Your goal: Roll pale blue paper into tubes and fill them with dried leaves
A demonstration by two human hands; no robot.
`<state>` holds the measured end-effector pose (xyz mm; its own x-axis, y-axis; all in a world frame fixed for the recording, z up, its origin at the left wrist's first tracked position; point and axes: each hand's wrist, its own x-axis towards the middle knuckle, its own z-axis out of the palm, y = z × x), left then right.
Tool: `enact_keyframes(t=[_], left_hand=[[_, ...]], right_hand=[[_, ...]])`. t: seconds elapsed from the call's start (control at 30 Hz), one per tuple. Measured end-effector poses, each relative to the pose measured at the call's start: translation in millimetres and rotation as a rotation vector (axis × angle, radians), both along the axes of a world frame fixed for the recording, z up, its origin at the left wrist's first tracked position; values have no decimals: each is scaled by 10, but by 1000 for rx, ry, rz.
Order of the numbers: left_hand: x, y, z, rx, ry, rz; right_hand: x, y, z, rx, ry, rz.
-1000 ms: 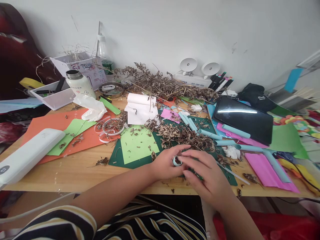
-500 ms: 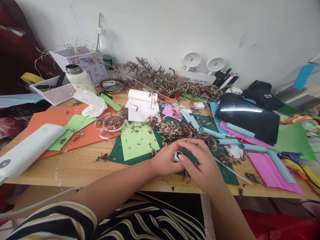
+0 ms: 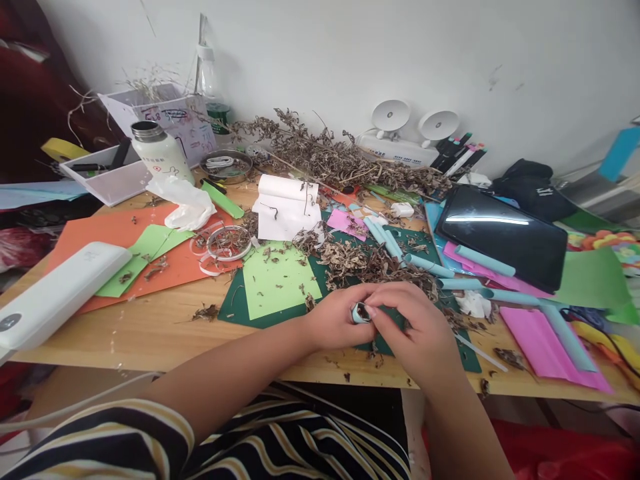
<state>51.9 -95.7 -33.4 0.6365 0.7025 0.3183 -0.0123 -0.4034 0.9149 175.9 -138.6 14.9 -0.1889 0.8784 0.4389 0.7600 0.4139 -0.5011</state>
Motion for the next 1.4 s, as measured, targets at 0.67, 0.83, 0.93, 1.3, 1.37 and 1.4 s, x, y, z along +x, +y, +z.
enact_keyframes(t=[0.67,0.83,0.93,1.3,1.37,1.4], left_hand=[[-16,-11,-4,42,70,8],[-12,-8,-34,21,103,2],[-12,-4,-51,9,95,-10],[-11,-2,-34,41,86,-19],[-2,-7,-30,37,113,-11],[1,-9,-28,35,122,-11]], right_hand=[[22,-106,-126,221,-98,-11],[106,-109,-111,230,-234,79],[141,-124,-78,184,-294,123],[152,-160,101,48,-332,89],[186,-156,92,101,-239,86],[196,-154,84,119,-223,88]])
